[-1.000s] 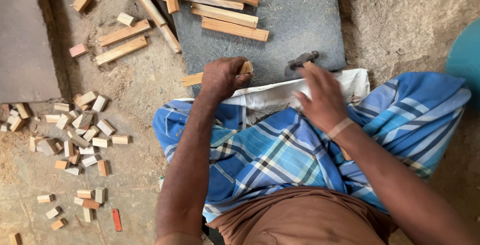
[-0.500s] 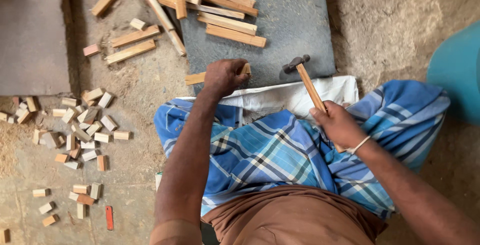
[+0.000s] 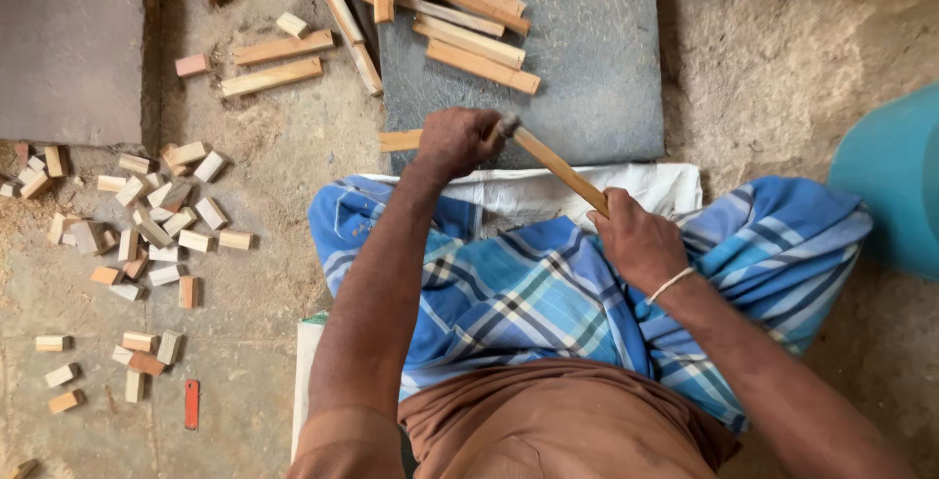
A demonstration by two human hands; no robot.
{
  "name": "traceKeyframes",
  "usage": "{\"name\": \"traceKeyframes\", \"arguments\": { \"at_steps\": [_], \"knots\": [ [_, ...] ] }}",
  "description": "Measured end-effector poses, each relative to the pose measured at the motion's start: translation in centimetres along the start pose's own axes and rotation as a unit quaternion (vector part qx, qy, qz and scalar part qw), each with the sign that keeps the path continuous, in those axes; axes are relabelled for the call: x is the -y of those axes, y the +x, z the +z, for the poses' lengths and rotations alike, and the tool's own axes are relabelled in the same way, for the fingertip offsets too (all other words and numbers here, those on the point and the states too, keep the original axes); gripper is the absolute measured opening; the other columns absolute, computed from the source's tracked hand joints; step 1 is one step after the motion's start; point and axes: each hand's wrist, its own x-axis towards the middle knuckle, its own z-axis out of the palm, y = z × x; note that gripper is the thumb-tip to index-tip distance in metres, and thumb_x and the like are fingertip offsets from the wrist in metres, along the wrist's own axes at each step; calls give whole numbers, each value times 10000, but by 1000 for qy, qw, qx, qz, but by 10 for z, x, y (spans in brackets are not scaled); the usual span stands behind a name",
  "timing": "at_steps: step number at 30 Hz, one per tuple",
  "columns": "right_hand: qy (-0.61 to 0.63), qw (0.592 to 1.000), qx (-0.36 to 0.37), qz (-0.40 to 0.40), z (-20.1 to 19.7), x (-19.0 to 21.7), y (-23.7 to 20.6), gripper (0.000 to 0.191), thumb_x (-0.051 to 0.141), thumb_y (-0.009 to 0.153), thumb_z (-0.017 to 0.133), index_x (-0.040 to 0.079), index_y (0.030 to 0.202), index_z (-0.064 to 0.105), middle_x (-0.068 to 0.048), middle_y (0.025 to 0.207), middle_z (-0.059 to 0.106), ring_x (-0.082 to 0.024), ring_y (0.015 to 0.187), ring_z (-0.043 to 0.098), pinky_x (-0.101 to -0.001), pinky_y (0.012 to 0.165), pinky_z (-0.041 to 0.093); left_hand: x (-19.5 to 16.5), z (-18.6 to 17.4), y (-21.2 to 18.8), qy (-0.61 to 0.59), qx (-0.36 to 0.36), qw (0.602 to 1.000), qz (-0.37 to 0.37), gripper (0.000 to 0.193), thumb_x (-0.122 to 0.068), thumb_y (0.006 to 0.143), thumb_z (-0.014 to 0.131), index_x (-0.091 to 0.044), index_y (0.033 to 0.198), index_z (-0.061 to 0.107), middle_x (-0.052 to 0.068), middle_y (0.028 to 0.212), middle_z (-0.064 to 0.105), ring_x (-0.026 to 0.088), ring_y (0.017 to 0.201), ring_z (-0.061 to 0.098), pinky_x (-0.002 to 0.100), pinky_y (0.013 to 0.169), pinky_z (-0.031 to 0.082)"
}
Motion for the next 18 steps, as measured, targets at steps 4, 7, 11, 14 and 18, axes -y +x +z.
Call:
{"name": "traceKeyframes", "arguments": {
  "at_steps": [4,7,11,14,18],
  "knots": [
    [97,983,-152,-44,-10,6,-11,321,290,1035,596,-2,1158,544,-214,792,688,-421,648,664,-510,538,507,5,0,-5,-2,-104,991,82,303,-348,818,761,-189,1076,768,129,918,764,354,865,722,497,759,562],
    [172,948,-250,-99,-13,6,-20,307,293,1152,515,-6,1220,493,-239,879,658,-436,746,669,-525,664,544,5,1,-5,-33,-107,990,85,325,-335,796,754,-180,1081,763,117,936,770,341,869,732,481,774,577],
    [88,994,-59,2,8,1,-12,303,306,1050,537,13,1129,555,-208,734,669,-442,639,654,-537,584,522,7,8,1,-26,-46,998,42,292,-401,855,716,-184,1047,750,93,902,767,305,817,747,453,769,581],
    [-23,997,33,65,22,-3,-4,328,336,1048,552,11,1094,542,-204,783,679,-434,720,663,-556,641,513,18,20,6,-16,-43,998,49,282,-405,865,735,-163,1009,749,106,902,763,329,828,729,475,761,563],
    [264,941,129,168,15,-8,-14,224,219,1027,534,27,1118,607,-213,805,684,-410,758,681,-517,705,560,46,35,17,-63,-115,988,87,260,-350,862,746,-99,932,741,154,924,739,351,871,692,476,787,546]
  ]
}}
